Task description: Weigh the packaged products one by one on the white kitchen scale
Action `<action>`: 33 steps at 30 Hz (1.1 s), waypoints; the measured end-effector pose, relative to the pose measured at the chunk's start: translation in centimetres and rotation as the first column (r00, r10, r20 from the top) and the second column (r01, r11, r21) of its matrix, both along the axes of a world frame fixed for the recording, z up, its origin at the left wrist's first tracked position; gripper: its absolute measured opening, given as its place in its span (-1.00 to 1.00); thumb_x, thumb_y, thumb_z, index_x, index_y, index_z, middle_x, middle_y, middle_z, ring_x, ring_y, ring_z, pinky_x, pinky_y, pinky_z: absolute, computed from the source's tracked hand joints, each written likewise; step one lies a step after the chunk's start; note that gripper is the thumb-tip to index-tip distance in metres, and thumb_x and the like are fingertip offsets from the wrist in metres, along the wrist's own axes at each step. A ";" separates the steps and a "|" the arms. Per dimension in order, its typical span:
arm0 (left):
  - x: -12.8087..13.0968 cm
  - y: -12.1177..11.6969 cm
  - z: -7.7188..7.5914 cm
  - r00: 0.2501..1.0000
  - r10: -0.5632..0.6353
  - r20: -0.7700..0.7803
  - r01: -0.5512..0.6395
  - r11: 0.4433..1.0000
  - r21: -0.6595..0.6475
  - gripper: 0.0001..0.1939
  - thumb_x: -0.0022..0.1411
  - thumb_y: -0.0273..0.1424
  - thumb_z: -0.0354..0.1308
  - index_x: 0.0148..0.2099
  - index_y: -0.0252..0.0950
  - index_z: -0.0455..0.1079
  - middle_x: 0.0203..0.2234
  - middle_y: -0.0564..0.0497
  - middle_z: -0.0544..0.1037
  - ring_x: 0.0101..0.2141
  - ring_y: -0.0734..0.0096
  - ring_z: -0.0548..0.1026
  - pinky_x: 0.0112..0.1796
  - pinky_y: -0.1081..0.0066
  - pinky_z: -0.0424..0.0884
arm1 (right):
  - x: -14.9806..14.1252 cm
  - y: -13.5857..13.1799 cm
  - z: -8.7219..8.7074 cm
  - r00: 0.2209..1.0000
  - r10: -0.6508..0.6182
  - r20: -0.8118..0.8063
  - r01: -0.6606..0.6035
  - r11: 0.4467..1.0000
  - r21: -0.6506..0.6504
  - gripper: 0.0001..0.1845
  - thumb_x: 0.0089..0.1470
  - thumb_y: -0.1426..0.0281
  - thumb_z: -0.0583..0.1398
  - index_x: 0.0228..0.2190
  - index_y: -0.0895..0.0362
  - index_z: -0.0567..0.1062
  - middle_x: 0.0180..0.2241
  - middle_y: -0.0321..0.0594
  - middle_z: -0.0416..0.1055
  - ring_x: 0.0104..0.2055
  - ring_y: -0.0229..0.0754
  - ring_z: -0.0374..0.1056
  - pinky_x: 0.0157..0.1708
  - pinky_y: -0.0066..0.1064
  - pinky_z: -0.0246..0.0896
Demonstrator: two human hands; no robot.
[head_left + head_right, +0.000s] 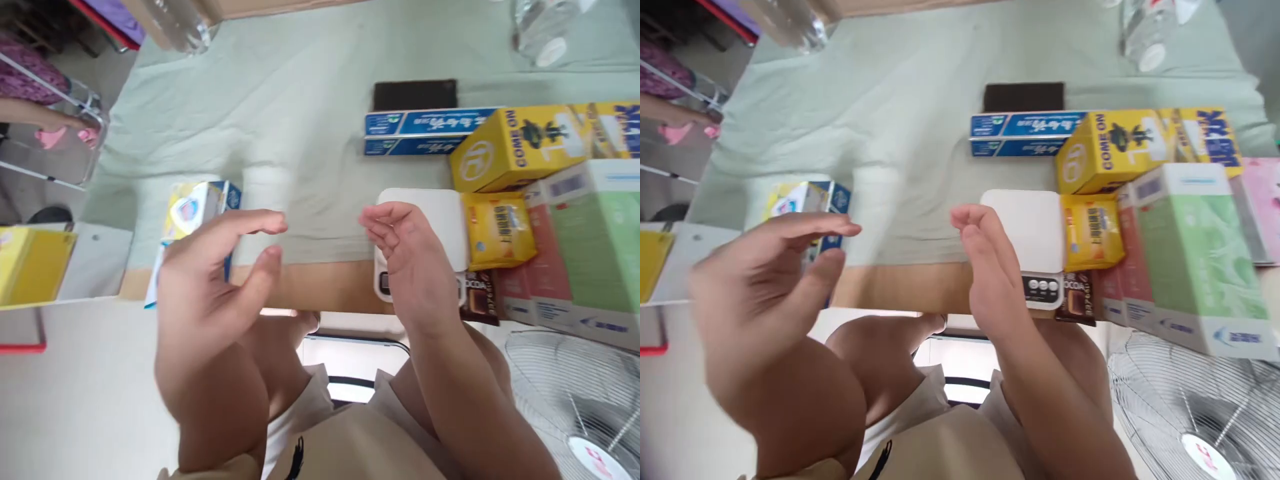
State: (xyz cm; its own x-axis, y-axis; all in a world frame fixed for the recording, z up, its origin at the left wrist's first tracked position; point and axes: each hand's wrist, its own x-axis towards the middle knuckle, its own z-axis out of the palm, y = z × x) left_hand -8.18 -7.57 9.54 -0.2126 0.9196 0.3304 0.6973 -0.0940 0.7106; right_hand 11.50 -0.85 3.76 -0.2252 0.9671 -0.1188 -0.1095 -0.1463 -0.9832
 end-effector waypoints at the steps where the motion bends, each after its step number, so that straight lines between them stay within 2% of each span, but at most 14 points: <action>1: -1.1 -1.6 0.4 0.998 0.069 0.008 -0.069 0.998 0.004 -0.73 0.29 -0.48 0.26 -0.02 -0.04 0.61 -0.14 0.13 0.72 -0.10 0.27 0.67 0.00 0.20 0.57 | -0.6 -0.7 0.0 0.999 0.037 0.030 -0.038 0.999 0.011 -0.70 0.36 0.07 0.07 -0.11 -0.08 0.50 0.05 -0.27 0.53 0.25 -0.09 0.44 0.38 -0.05 0.26; 5: -5.9 -5.8 0.7 0.966 0.257 0.014 -0.257 0.966 0.004 -0.73 0.30 -0.39 0.25 0.03 -0.20 0.60 -0.06 -0.02 0.69 0.01 0.16 0.63 0.13 0.09 0.50 | -3.7 -3.4 -0.4 0.975 0.177 0.135 -0.184 0.982 0.041 -0.75 0.36 0.12 0.11 -0.05 -0.14 0.51 0.13 -0.31 0.52 0.29 -0.09 0.41 0.39 -0.03 0.26; 8: -9.3 -7.4 -0.3 0.939 0.337 -0.075 -0.345 0.923 -0.172 -0.48 0.30 -0.23 0.22 0.24 -0.32 0.50 0.16 -0.19 0.60 0.20 -0.04 0.54 0.28 -0.10 0.40 | -6.6 -5.1 -1.0 0.938 0.271 0.215 -0.288 0.956 0.052 -0.76 0.34 0.18 0.14 -0.01 -0.14 0.51 0.18 -0.30 0.51 0.30 -0.08 0.42 0.39 0.00 0.29; 11: -11.4 -8.2 -1.3 0.909 0.406 -0.089 -0.408 0.828 -0.384 -0.27 0.27 -0.09 0.20 0.39 -0.34 0.37 0.29 -0.25 0.50 0.29 -0.15 0.47 0.28 -0.18 0.42 | -9.3 -6.5 -1.4 0.870 0.399 0.288 -0.430 0.901 0.053 -0.70 0.31 0.19 0.18 0.04 -0.11 0.50 0.23 -0.23 0.49 0.32 -0.04 0.40 0.40 0.05 0.29; 13: -12.0 -8.3 -1.5 0.898 0.440 0.000 -0.393 0.801 -0.452 -0.26 0.25 -0.03 0.19 0.36 -0.30 0.38 0.24 -0.22 0.55 0.23 -0.10 0.53 0.20 -0.08 0.54 | -10.8 -7.1 -1.5 0.809 0.484 0.333 -0.530 0.846 0.058 -0.63 0.29 0.20 0.20 0.11 -0.08 0.47 0.27 -0.17 0.47 0.35 0.00 0.38 0.40 0.09 0.29; 15: -12.4 -8.3 -1.7 0.887 0.449 0.106 -0.346 0.800 -0.489 -0.35 0.24 -0.01 0.19 0.27 -0.25 0.45 0.13 -0.16 0.63 0.13 0.00 0.61 0.08 0.08 0.65 | -12.0 -7.3 -1.6 0.757 0.538 0.372 -0.596 0.801 0.056 -0.53 0.29 0.20 0.20 0.19 -0.05 0.43 0.31 -0.13 0.44 0.37 0.03 0.36 0.39 0.12 0.30; 18: -13.2 -8.3 -1.9 0.869 0.469 0.159 -0.327 0.785 -0.526 -0.51 0.26 -0.03 0.22 0.11 -0.20 0.51 -0.04 -0.08 0.70 -0.04 0.11 0.68 -0.06 0.21 0.70 | -13.7 -7.3 -1.7 0.725 0.578 0.373 -0.635 0.772 0.039 -0.44 0.30 0.18 0.19 0.28 -0.03 0.37 0.35 -0.10 0.40 0.42 0.04 0.32 0.39 0.11 0.32; 20: -13.9 -8.4 -2.2 0.882 0.435 0.183 -0.290 0.805 -0.518 -0.61 0.29 -0.05 0.22 -0.02 -0.21 0.55 -0.19 -0.05 0.71 -0.18 0.17 0.70 -0.18 0.27 0.71 | -14.6 -7.2 -1.9 0.729 0.593 0.342 -0.643 0.765 0.042 -0.42 0.30 0.18 0.18 0.30 -0.02 0.35 0.37 -0.09 0.39 0.41 0.04 0.33 0.37 0.10 0.35; 22: -14.5 -8.6 -2.4 0.911 0.344 0.226 -0.202 0.852 -0.482 -0.69 0.33 -0.10 0.21 -0.12 -0.22 0.58 -0.33 -0.02 0.69 -0.29 0.24 0.68 -0.29 0.34 0.69 | -15.4 -7.2 -2.1 0.744 0.582 0.328 -0.635 0.769 0.077 -0.40 0.28 0.16 0.21 0.30 -0.01 0.36 0.37 -0.07 0.39 0.38 0.06 0.36 0.34 0.10 0.39; 25: -14.9 -9.0 -2.0 0.933 0.226 0.280 -0.102 0.913 -0.395 -0.76 0.38 -0.17 0.24 -0.12 -0.18 0.64 -0.40 0.02 0.67 -0.38 0.34 0.64 -0.38 0.44 0.66 | -15.8 -7.4 -2.2 0.772 0.540 0.334 -0.613 0.772 0.169 -0.38 0.26 0.12 0.24 0.28 0.01 0.39 0.36 -0.05 0.40 0.36 0.08 0.37 0.36 0.13 0.37; 29: -14.3 -9.4 -0.4 0.943 0.138 0.304 -0.043 0.953 -0.300 -0.77 0.40 -0.30 0.24 0.01 -0.03 0.69 -0.23 0.03 0.73 -0.33 0.37 0.65 -0.34 0.45 0.69 | -14.8 -7.8 -0.9 0.796 0.524 0.304 -0.599 0.756 0.263 -0.34 0.28 0.15 0.20 0.35 -0.05 0.30 0.44 -0.09 0.27 0.45 0.06 0.27 0.41 0.10 0.32; 31: -13.0 -9.2 0.3 0.946 0.074 0.317 0.012 0.965 -0.260 -0.66 0.38 -0.38 0.23 0.11 0.07 0.65 -0.12 0.03 0.73 -0.26 0.33 0.67 -0.26 0.37 0.72 | -13.6 -7.8 0.2 0.814 0.501 0.294 -0.575 0.763 0.294 -0.29 0.29 0.17 0.17 0.40 -0.08 0.21 0.49 -0.13 0.17 0.49 0.06 0.22 0.41 0.09 0.33; 33: -10.9 -8.5 0.6 0.946 0.020 0.325 0.049 0.978 -0.204 -0.58 0.36 -0.40 0.23 0.19 0.11 0.60 -0.01 0.01 0.68 -0.12 0.24 0.67 -0.25 0.32 0.74 | -12.1 -7.6 1.3 0.835 0.435 0.337 -0.532 0.794 0.292 -0.25 0.28 0.16 0.15 0.43 -0.09 0.13 0.51 -0.19 0.13 0.52 0.04 0.17 0.44 0.06 0.31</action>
